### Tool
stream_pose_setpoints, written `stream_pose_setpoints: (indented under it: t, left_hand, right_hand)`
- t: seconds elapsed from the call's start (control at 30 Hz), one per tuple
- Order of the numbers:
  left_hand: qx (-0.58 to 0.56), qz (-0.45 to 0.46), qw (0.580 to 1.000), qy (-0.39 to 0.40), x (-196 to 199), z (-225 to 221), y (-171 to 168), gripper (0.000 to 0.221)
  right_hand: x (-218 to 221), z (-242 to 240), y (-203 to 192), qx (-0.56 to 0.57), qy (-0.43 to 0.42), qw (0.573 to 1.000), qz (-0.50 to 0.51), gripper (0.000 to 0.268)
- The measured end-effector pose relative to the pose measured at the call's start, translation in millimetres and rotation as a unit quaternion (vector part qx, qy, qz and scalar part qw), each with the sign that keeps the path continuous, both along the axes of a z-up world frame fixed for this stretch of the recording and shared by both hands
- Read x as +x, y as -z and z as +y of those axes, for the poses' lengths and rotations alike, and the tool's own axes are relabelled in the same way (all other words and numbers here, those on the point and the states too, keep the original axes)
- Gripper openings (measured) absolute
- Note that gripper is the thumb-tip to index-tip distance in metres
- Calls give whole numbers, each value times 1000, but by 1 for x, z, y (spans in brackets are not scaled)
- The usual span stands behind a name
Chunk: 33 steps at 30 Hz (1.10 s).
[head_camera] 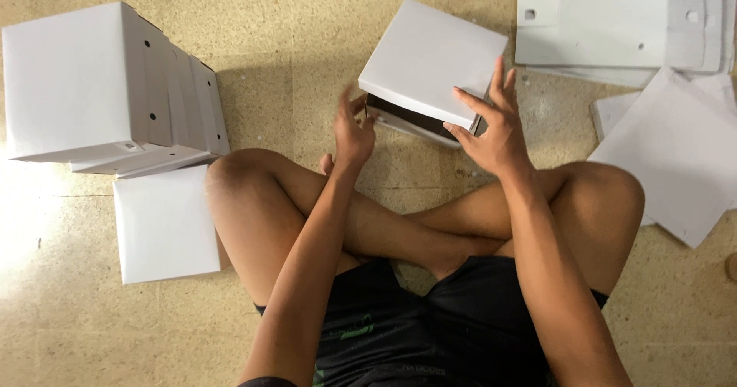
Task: Assembling cardboard boxes by folding flat sheets and tucking in flaps while sitting on the floor.
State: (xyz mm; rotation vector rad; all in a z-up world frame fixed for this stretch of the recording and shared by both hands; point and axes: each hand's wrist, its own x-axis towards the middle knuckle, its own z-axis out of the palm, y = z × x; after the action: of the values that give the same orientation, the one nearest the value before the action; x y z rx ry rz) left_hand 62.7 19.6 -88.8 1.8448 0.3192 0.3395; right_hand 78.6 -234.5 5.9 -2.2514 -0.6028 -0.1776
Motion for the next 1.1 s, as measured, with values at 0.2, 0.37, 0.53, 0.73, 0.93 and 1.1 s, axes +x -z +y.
stream_pose_setpoints:
  t: [0.2, 0.37, 0.53, 0.73, 0.93, 1.1]
  left_hand:
    - [-48, 35, 993, 100, -2, -6, -3, 70]
    - [76, 43, 991, 97, 1, -11, 3, 75]
    - [55, 68, 991, 104, 1, -9, -12, 70]
    - [-1, 58, 998, 31, 3, -8, -4, 88]
    - [-148, 151, 975, 64, -24, -15, -64, 127]
    - [-102, 140, 969, 176, -35, -25, -91, 146]
  right_hand:
    - [53, 7, -11, -143, -53, 985, -77, 44]
    - [104, 27, -70, -234, -167, 947, -141, 56]
    - [109, 46, -111, -297, -189, 928, -126, 45]
    - [70, 67, -98, -369, -223, 897, -93, 45]
    - [61, 54, -67, -371, -185, 903, -113, 42]
    - [67, 71, -81, -384, -182, 899, -100, 36]
